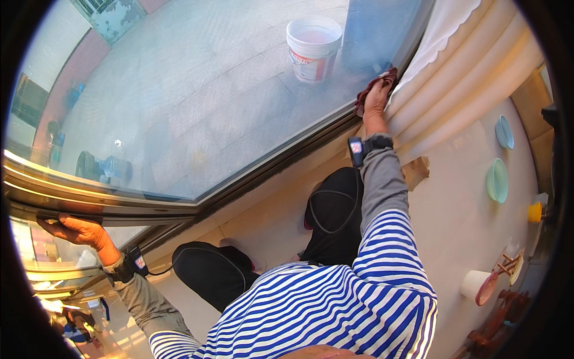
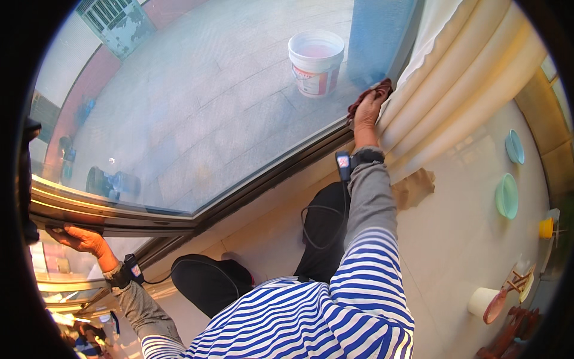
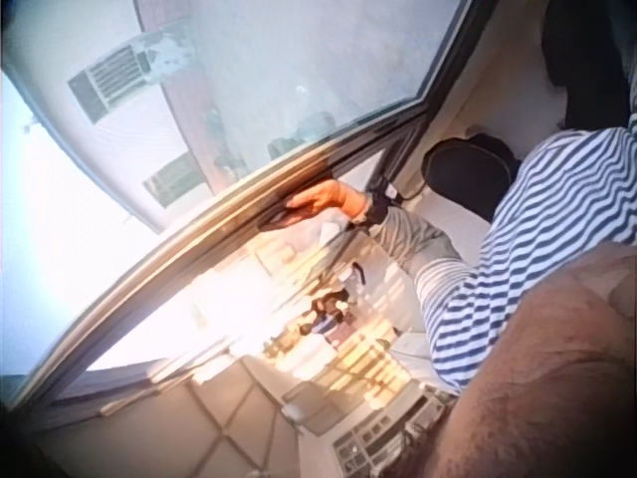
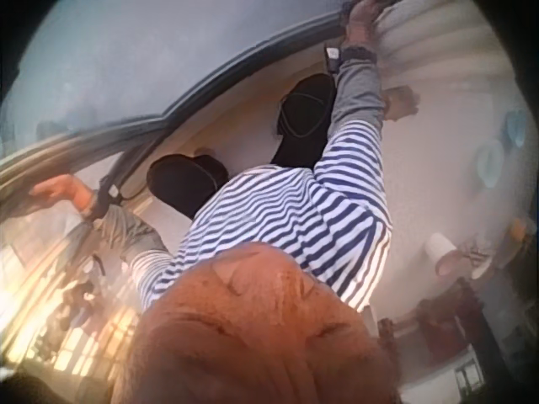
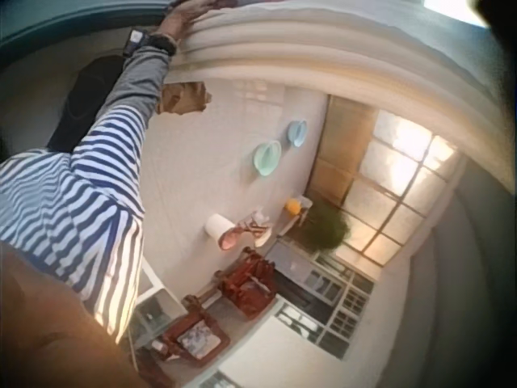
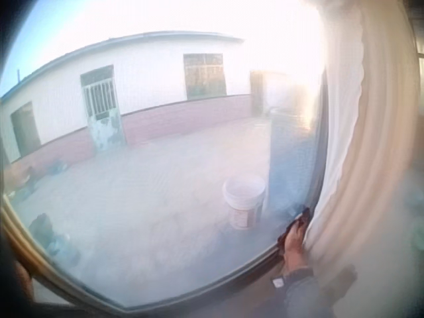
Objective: The person wipes a large glass window and its frame using a brown cloth. They move the cloth along the glass surface and frame edges, occasionally folding the cloth to use a clean side.
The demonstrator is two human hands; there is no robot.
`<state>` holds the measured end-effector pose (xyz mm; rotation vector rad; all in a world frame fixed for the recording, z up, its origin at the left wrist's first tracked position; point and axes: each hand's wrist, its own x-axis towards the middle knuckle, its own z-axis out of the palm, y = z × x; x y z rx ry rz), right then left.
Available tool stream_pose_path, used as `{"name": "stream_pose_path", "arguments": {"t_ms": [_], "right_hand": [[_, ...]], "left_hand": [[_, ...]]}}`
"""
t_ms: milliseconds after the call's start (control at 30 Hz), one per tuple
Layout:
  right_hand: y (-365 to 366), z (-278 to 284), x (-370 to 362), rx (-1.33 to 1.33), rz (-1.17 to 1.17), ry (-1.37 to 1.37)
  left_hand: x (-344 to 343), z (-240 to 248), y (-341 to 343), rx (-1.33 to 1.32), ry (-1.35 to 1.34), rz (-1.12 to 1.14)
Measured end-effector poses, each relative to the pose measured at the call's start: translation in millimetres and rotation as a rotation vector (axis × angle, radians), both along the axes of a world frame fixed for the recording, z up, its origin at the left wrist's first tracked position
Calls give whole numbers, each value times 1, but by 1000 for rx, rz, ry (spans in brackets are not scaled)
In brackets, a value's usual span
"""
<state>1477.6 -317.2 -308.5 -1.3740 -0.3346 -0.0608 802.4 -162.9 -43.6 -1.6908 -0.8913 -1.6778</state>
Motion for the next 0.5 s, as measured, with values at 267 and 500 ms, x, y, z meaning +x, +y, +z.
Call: {"name": "stream_pose_path", "arguments": {"t_ms": [267, 500], "right_hand": [[12, -57, -82, -194, -81, 416], [38, -67, -244, 22, 105, 434]], "left_hand": [[1, -1, -1, 2, -13, 32], [6, -1, -5, -39, -20, -136]]}}
